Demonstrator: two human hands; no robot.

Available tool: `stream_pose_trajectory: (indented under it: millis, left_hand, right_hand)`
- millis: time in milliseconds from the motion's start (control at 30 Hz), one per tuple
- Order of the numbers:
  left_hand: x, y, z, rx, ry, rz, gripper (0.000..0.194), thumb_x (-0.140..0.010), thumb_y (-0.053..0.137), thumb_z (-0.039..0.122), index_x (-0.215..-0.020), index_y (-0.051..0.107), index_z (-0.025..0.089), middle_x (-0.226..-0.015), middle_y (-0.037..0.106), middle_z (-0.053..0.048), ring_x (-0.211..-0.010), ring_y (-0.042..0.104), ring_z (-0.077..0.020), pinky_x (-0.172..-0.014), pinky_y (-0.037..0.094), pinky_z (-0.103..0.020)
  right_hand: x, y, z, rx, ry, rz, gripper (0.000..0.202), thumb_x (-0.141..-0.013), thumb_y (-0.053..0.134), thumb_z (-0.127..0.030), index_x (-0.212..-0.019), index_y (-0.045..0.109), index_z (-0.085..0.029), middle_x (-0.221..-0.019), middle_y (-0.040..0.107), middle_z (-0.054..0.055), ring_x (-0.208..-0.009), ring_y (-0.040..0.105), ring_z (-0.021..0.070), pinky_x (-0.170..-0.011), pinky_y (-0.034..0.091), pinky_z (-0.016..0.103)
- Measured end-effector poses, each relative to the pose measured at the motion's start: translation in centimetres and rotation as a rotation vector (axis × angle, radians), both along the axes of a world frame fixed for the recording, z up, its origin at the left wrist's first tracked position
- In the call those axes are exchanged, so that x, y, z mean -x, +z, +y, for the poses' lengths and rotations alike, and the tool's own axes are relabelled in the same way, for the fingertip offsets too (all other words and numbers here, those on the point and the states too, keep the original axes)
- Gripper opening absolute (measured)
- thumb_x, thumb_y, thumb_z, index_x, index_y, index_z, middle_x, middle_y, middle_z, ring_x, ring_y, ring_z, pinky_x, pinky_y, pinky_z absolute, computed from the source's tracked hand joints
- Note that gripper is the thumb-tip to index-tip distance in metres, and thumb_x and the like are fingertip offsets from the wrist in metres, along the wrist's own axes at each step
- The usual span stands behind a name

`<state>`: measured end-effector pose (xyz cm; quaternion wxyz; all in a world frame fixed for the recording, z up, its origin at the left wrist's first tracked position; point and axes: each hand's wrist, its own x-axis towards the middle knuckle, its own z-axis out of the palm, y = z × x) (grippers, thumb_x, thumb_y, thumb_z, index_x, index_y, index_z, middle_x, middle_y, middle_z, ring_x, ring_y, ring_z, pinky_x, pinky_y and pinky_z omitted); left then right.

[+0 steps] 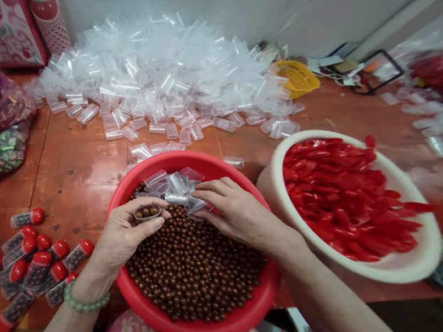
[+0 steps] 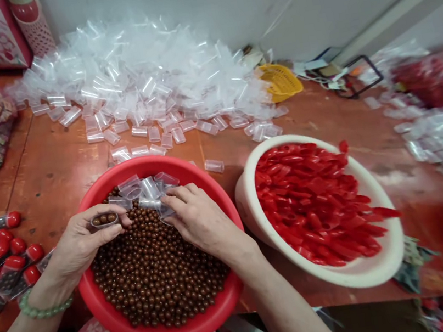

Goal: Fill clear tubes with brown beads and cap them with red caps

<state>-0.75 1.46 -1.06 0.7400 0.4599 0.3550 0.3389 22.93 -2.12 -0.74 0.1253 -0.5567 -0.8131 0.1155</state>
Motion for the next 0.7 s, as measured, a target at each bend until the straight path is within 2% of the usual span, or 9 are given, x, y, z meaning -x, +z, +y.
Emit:
stream_pose_trajectory:
  millis: [67, 133, 267, 367, 500, 600, 700]
  left_hand:
    - [0.0, 0.0, -0.1, 0.014, 0.012, 0.013, 0.02, -0.077, 0.075, 0.022, -0.096, 0.072, 0.019, -0.089, 0.072, -0.001, -0.086, 0.064, -0.0115, -0.086, 0.046, -0.024]
    - [0.0, 0.0, -0.1, 0.019, 0.029, 0.043, 0.023, -0.076, 0.076, 0.024, -0.098, 0.072, 0.02, -0.088, 0.072, -0.001, -0.083, 0.064, -0.0115, -0.083, 0.046, -0.024]
    - [0.1, -0.1, 0.0, -0.005, 0.044, 0.132, 0.026, -0.077, 0.076, 0.028, -0.101, 0.072, 0.022, -0.089, 0.07, 0.0, -0.079, 0.061, -0.011, -0.075, 0.046, -0.022]
    - [0.1, -0.2, 0.2, -0.006, 0.009, 0.172, 0.026, -0.078, 0.075, 0.03, -0.101, 0.071, 0.021, -0.087, 0.069, 0.0, -0.077, 0.059, -0.0106, -0.071, 0.044, -0.022]
    - [-0.1, -0.1, 0.2, -0.014, -0.011, 0.201, 0.024, -0.078, 0.074, 0.03, -0.099, 0.07, 0.02, -0.087, 0.069, 0.0, -0.077, 0.059, -0.0104, -0.072, 0.043, -0.022]
    - [-0.2, 0.0, 0.1, -0.026, -0.021, 0.209, 0.025, -0.078, 0.074, 0.031, -0.1, 0.07, 0.019, -0.09, 0.069, -0.001, -0.08, 0.06, -0.0109, -0.075, 0.044, -0.022]
    - [-0.2, 0.0, 0.0, -0.041, -0.035, 0.207, 0.026, -0.079, 0.072, 0.032, -0.1, 0.069, 0.017, -0.091, 0.069, -0.002, -0.083, 0.061, -0.0121, -0.078, 0.044, -0.024]
  right_hand:
    - [-0.7, -0.5, 0.2, 0.058, 0.017, -0.032, 0.028, -0.085, 0.063, -0.02, -0.113, 0.065, -0.014, -0.113, 0.067, 0.015, -0.104, 0.059, 0.0296, -0.092, 0.051, 0.051]
    - [-1.4, -0.3, 0.2, 0.067, -0.002, 0.05, 0.028, -0.086, 0.062, -0.02, -0.114, 0.064, -0.016, -0.112, 0.067, 0.013, -0.105, 0.06, 0.0278, -0.093, 0.05, 0.048]
    - [-3.2, 1.2, -0.9, 0.053, -0.206, 0.224, 0.015, -0.09, 0.056, -0.023, -0.101, 0.066, -0.021, -0.099, 0.07, 0.007, -0.092, 0.065, 0.0212, -0.084, 0.053, 0.038]
    - [-3.8, 1.5, -2.0, 0.215, -0.196, 0.056, 0.011, -0.089, 0.057, -0.025, -0.092, 0.066, -0.021, -0.089, 0.07, 0.005, -0.085, 0.065, 0.0208, -0.078, 0.052, 0.035]
    - [-2.9, 0.1, -2.7, 0.311, -0.168, -0.231, 0.01, -0.088, 0.058, -0.022, -0.096, 0.063, -0.018, -0.091, 0.069, 0.009, -0.09, 0.064, 0.0243, -0.078, 0.048, 0.035]
    - [-2.2, -0.9, -2.7, 0.305, -0.205, -0.271, 0.014, -0.089, 0.052, -0.016, -0.099, 0.062, -0.016, -0.095, 0.069, 0.011, -0.091, 0.065, 0.024, -0.079, 0.047, 0.033]
    - [-2.1, -1.2, -2.9, 0.258, -0.241, -0.235, 0.015, -0.09, 0.049, -0.016, -0.097, 0.062, -0.015, -0.094, 0.068, 0.011, -0.089, 0.065, 0.0235, -0.08, 0.047, 0.033]
